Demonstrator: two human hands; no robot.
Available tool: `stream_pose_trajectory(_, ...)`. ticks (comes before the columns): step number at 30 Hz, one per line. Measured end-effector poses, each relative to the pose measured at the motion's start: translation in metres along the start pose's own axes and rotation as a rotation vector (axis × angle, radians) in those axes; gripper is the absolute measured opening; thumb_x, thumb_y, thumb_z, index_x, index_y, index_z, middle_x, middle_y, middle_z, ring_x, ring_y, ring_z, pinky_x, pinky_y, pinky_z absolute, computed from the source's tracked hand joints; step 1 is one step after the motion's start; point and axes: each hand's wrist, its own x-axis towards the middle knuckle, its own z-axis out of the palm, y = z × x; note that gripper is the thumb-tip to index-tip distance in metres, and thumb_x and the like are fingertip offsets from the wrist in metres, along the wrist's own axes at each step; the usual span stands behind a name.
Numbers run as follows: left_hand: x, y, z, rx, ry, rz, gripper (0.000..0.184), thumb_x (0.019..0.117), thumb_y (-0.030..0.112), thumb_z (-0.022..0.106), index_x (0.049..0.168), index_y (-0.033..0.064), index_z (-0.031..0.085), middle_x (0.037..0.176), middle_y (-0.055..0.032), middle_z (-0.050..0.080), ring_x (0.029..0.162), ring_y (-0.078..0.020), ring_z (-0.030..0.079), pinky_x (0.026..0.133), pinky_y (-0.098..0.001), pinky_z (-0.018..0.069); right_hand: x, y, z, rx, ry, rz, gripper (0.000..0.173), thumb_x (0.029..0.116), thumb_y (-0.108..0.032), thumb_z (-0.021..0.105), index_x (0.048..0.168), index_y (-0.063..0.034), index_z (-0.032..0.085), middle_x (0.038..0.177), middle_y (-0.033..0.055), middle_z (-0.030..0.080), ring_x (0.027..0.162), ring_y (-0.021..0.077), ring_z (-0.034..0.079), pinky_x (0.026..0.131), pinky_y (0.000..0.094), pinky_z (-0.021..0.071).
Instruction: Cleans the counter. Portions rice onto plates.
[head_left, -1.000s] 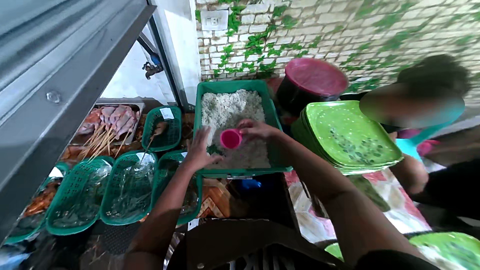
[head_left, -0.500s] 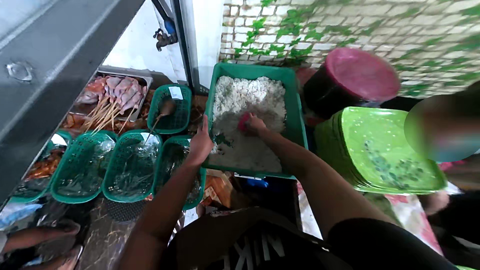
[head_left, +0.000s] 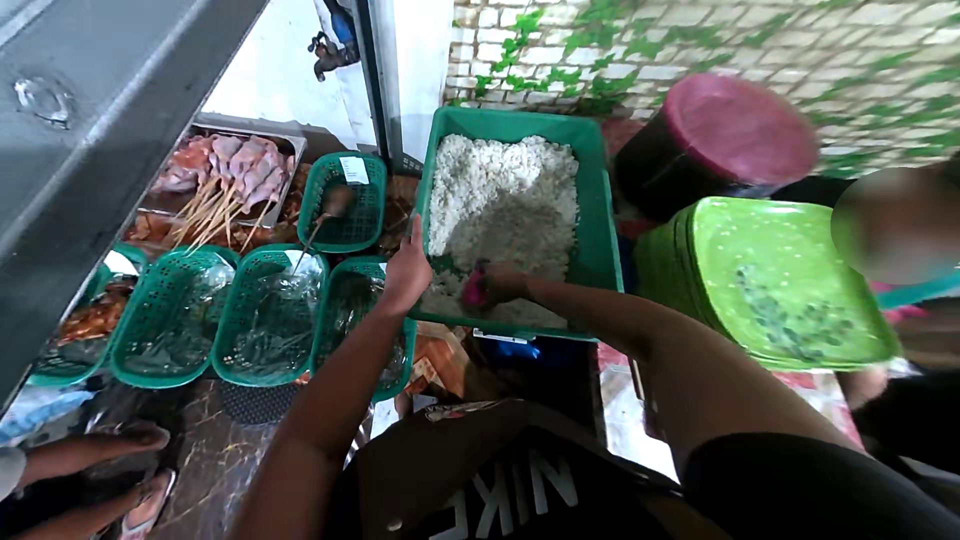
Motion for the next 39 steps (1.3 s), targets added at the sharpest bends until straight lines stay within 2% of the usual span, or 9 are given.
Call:
stream_pose_trajectory(9,0.002,0.001,0.001,0.012,0.002,-0.008,0.103,0.0920,0.001,0.060,0.165,0.0261,-0.008,0.150,-0.0220,0.047,0.102,-0.0397,0.070,0.085,-0.0568,0.0575,-0.023,-0.017,-0.009,0.010,-0.020,-0.219,0.042,0.0915,-0.026,0.078,0.120,0.0034,0.070,0.143,0.0293,0.052,0.129,0.0464,0.053,0.107,0.0630,0.0412)
stream_pose_trajectory(13,0.001,0.002,-0.001,0.009,0.009,0.005,0.098,0.0946,0.003,0.058,0.165,0.0256,-0.006,0.152,-0.0220,0.046,0.107,-0.0405,0.068,0.088,-0.0580,0.0565,-0.053,-0.011,-0.029,0.279,0.005,-0.077,0.042,0.0987,-0.018,0.070,0.132,0.0054,0.061,0.130,0.0261,0.062,0.117,0.0363,0.062,0.103,0.0513,0.0468)
stream_pose_trajectory(15,0.001,0.002,0.002,0.022,0.020,0.013,0.098,0.0949,0.003,0.057,0.165,0.0255,-0.007,0.151,-0.0221,0.047,0.109,-0.0399,0.068,0.089,-0.0572,0.0566,-0.060,0.010,-0.021,0.571,0.092,0.022,0.034,0.1037,-0.020,0.061,0.128,0.0036,0.059,0.117,0.0211,0.063,0.096,0.0258,0.062,0.086,0.0431,0.0520)
stream_pose_trajectory(21,-0.002,0.008,0.001,0.066,0.022,-0.001,0.091,0.0987,0.008,0.052,0.165,0.0283,-0.007,0.154,-0.0193,0.045,0.117,-0.0365,0.066,0.097,-0.0537,0.0541,-0.102,0.039,-0.003,1.321,0.341,-0.052,0.042,0.1121,-0.025,0.034,0.140,0.0031,0.049,0.131,0.0208,0.059,0.113,0.0269,0.063,0.097,0.0462,0.0522)
stream_pose_trajectory(24,-0.007,0.006,0.003,0.074,0.053,0.021,0.089,0.0978,0.006,0.053,0.166,0.0244,-0.003,0.156,-0.0192,0.043,0.121,-0.0356,0.064,0.098,-0.0524,0.0547,-0.123,0.044,0.001,1.454,0.526,-0.146,0.041,0.1111,-0.026,0.036,0.137,0.0017,0.051,0.130,0.0187,0.060,0.113,0.0261,0.064,0.095,0.0439,0.0545)
stream_pose_trajectory(29,-0.009,0.008,0.009,0.090,0.095,0.057,0.085,0.1003,0.008,0.051,0.165,0.0169,-0.003,0.156,-0.0223,0.042,0.123,-0.0392,0.063,0.098,-0.0556,0.0542,-0.221,0.048,-0.014,1.616,0.830,-0.183,0.045,0.1093,-0.035,0.034,0.138,-0.0052,0.052,0.126,0.0143,0.063,0.111,0.0253,0.065,0.094,0.0461,0.0547)
stream_pose_trajectory(32,-0.012,0.006,0.010,0.082,0.111,0.083,0.083,0.1008,0.006,0.049,0.165,0.0156,-0.002,0.157,-0.0222,0.041,0.126,-0.0393,0.061,0.099,-0.0562,0.0527,-0.292,0.071,-0.018,1.455,1.083,-0.012,0.043,0.1069,-0.033,0.045,0.137,-0.0035,0.054,0.124,0.0148,0.064,0.105,0.0238,0.067,0.090,0.0442,0.0567)
stream_pose_trajectory(35,-0.012,0.007,0.009,0.069,0.116,0.080,0.085,0.1000,0.005,0.050,0.165,0.0157,-0.004,0.157,-0.0229,0.041,0.126,-0.0395,0.061,0.100,-0.0555,0.0527,-0.342,0.105,-0.019,1.092,1.272,0.290,0.041,0.0997,-0.025,0.065,0.131,-0.0001,0.059,0.129,0.0196,0.062,0.113,0.0302,0.064,0.095,0.0512,0.0544)
stream_pose_trajectory(39,-0.013,0.009,0.007,0.092,0.100,0.047,0.085,0.1007,0.007,0.049,0.165,0.0177,-0.006,0.156,-0.0228,0.042,0.122,-0.0388,0.063,0.097,-0.0546,0.0542,-0.344,0.150,-0.005,0.348,1.259,0.559,0.040,0.0823,-0.027,0.085,0.110,-0.0018,0.072,0.149,0.0281,0.045,0.132,0.0454,0.051,0.103,0.0628,0.0486)
